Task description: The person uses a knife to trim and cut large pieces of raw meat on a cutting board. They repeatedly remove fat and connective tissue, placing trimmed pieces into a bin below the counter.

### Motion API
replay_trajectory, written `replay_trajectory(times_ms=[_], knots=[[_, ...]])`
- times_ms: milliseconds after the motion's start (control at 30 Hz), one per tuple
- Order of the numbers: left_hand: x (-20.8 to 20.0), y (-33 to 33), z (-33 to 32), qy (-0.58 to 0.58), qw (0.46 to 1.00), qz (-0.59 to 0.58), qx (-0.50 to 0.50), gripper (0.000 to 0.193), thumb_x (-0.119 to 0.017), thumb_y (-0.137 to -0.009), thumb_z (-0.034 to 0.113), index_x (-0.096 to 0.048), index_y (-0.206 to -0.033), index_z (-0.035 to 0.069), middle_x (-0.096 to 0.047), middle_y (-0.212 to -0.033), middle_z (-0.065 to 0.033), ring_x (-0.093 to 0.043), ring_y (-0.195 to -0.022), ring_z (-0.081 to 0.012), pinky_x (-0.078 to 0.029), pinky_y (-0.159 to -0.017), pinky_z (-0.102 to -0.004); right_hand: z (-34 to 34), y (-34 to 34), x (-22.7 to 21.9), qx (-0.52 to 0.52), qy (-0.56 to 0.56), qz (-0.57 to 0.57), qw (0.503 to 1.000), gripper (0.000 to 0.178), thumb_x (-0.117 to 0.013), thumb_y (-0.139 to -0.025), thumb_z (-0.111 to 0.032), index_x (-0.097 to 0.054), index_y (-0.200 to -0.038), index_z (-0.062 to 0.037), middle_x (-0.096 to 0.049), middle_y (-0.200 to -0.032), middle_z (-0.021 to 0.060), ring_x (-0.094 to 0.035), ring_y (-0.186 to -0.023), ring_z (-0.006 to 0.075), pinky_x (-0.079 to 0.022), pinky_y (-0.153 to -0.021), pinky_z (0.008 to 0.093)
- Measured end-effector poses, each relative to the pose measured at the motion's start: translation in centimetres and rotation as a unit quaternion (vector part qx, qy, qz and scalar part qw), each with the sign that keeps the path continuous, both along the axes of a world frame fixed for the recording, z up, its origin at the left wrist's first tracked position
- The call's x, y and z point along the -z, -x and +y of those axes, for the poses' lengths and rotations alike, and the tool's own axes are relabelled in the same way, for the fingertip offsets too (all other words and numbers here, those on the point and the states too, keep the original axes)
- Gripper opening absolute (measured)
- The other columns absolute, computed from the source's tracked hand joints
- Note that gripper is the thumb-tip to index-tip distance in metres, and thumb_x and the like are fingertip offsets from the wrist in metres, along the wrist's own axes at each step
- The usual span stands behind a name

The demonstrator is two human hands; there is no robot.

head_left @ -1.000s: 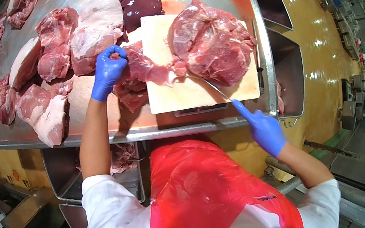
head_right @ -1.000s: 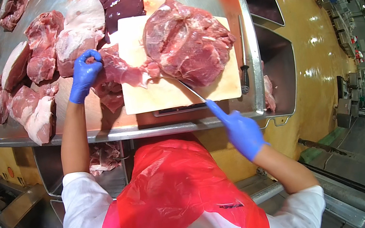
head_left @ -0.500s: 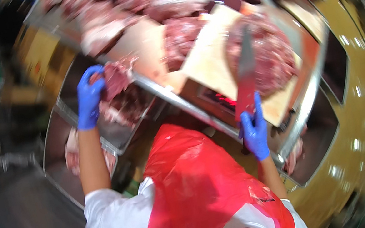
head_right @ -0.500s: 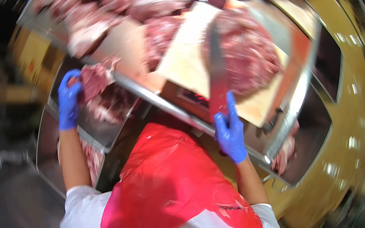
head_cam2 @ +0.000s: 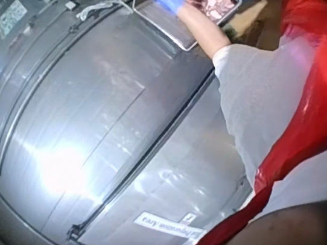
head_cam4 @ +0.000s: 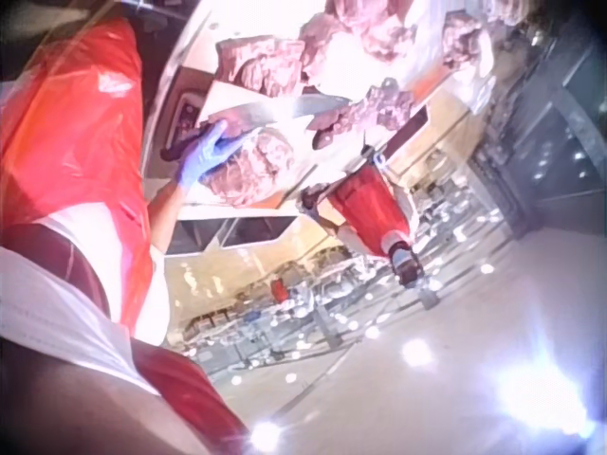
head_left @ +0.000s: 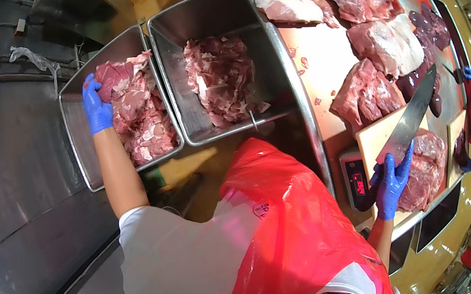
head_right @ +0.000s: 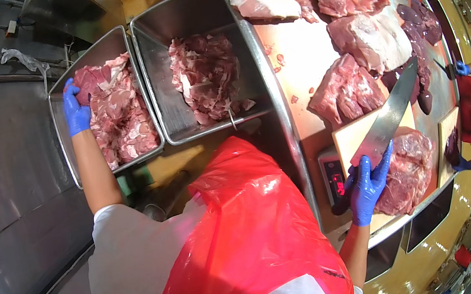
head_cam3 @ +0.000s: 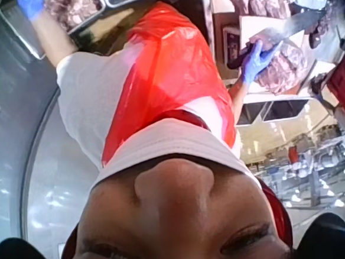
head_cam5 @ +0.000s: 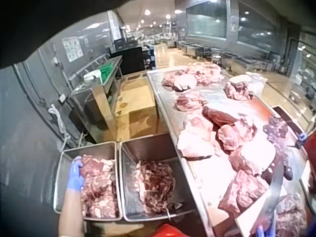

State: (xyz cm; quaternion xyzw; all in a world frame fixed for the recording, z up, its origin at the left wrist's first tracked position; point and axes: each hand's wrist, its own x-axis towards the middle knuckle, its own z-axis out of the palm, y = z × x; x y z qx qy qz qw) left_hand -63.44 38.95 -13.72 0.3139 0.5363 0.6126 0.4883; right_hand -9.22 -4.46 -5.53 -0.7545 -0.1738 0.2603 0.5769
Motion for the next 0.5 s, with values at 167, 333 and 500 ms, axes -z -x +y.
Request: replay_trajectory(times_ms=[167,333,500], knots=[[2.2,-1.2,4.2,-0.046,0.997,0.059,-0.01,0.042,-0.057,-0.073,0.0,-0.063,-0.115,0.0,-0.061,-0.103,-0.0064,-0.059,-0.097,-0.0181,-0.05,-0.089,-0.0301,0.8,-0.3,0.5,0.047,0.033,-0.021,0.998,0.068,-0.056,-0.099,-0.005,-0.026,-0.158,-0.0175,-0.059,-0.083,0.0026,-0.052,-0.056,0.009,-0.041,-0.045,0.0218],[-3.0,-4.6,6.1,-0.006,0.998,-0.047,0.052,0.049,-0.055,-0.078,0.006,-0.056,-0.127,-0.001,-0.062,-0.117,-0.0125,-0.062,-0.108,-0.0256,-0.05,-0.098,-0.0374,0.1,-0.8,0.7,0.089,0.058,-0.048,0.993,0.069,-0.059,-0.099,-0.008,-0.026,-0.158,-0.018,-0.058,-0.078,0.0014,-0.05,-0.055,0.0076,-0.041,-0.047,0.0209],[-0.6,-1.3,7.6,-0.052,0.997,-0.007,0.048,0.03,-0.056,-0.089,0.017,-0.059,-0.114,-0.001,-0.062,-0.106,-0.0131,-0.06,-0.094,-0.0221,-0.049,-0.08,-0.0359,-0.3,-1.6,0.0,0.121,0.03,-0.041,0.991,0.07,-0.06,-0.1,-0.01,-0.024,-0.159,-0.0201,-0.058,-0.07,-0.0008,-0.045,-0.049,0.0053,-0.037,-0.043,0.0209]])
